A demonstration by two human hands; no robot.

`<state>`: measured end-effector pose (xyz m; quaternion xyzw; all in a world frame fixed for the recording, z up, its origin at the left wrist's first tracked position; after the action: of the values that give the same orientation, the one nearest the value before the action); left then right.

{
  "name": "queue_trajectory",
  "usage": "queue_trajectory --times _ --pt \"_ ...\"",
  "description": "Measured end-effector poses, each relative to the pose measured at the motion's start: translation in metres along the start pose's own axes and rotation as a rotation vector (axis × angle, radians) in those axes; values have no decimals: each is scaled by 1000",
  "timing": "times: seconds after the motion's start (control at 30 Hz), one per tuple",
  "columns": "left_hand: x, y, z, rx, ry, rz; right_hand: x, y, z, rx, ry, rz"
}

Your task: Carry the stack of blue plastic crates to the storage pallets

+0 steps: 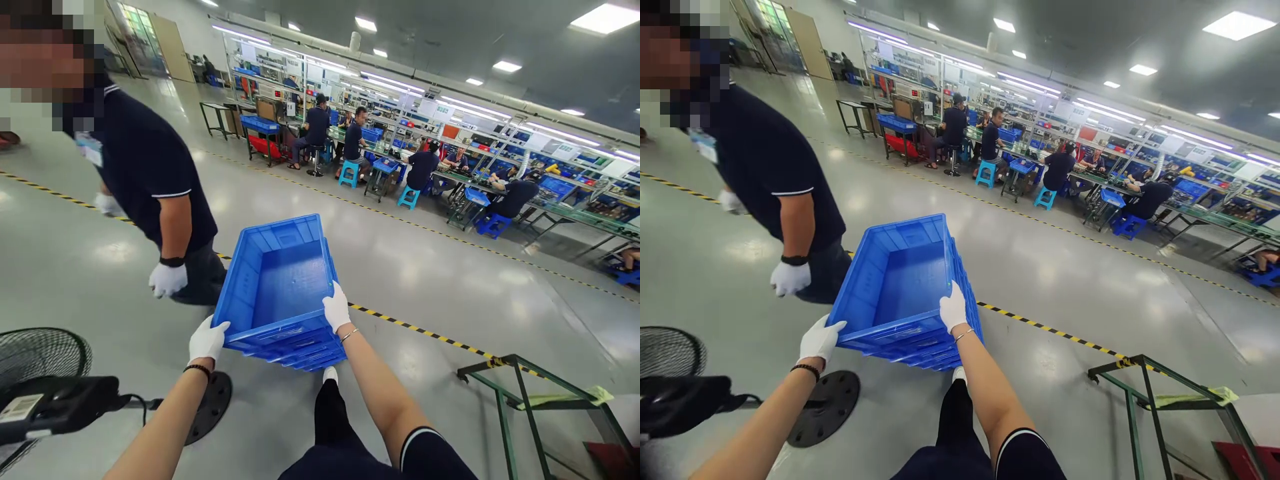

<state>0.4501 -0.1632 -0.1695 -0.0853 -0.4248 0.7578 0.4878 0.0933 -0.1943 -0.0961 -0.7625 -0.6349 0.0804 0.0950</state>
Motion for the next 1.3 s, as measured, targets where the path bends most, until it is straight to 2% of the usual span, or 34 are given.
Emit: queue_trajectory --times 0.13,0.2,0.27,0.33,0.47,0.53,0.6,0.7,0.8,0.9,1.0,1.07,1.23,1.3 --pt "-34 16 24 2 29 18 -45 1 6 -31 9 -8" --pt "-46 32 33 19 26 27 -68 -4 12 -19 -7 -20" --pt "-47 53 43 57 15 33 -88 -19 20 1 -30 -23" --pt "-37 77 55 111 2 47 -106 -42 31 17 -51 -37" --pt "7 133 84 224 -72 110 -143 -99 51 53 -87 -140" --pt "31 166 105 294 -121 150 -169 -131 56 86 -103 -196" --pt "54 202 135 376 -170 202 -203 -168 58 110 -124 -258" --pt "88 261 194 483 -237 265 -264 -231 57 118 -160 -349" --pt "117 322 267 545 -298 309 -337 -297 57 126 -183 -421" --pt "137 387 362 586 -355 353 -427 -370 51 92 -205 -494" --pt "144 444 466 572 -374 350 -520 -437 42 93 -132 -514" --pt "139 468 516 540 -394 317 -568 -461 38 166 -37 -509" --pt "118 497 588 507 -480 285 -647 -474 29 302 89 -616" --pt "116 517 632 512 -493 312 -690 -496 25 281 122 -652"
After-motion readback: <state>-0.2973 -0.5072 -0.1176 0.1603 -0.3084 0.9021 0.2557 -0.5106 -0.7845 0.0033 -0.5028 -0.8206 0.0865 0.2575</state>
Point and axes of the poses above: each hand's wrist, its own x-axis away from the middle knuckle, its own y-axis out of the palm, z = x × y, the point moved 8 cm from there along -x, towards the middle knuckle, and after that the axes turned 6 degrees about -x, right-handed, at the moved point
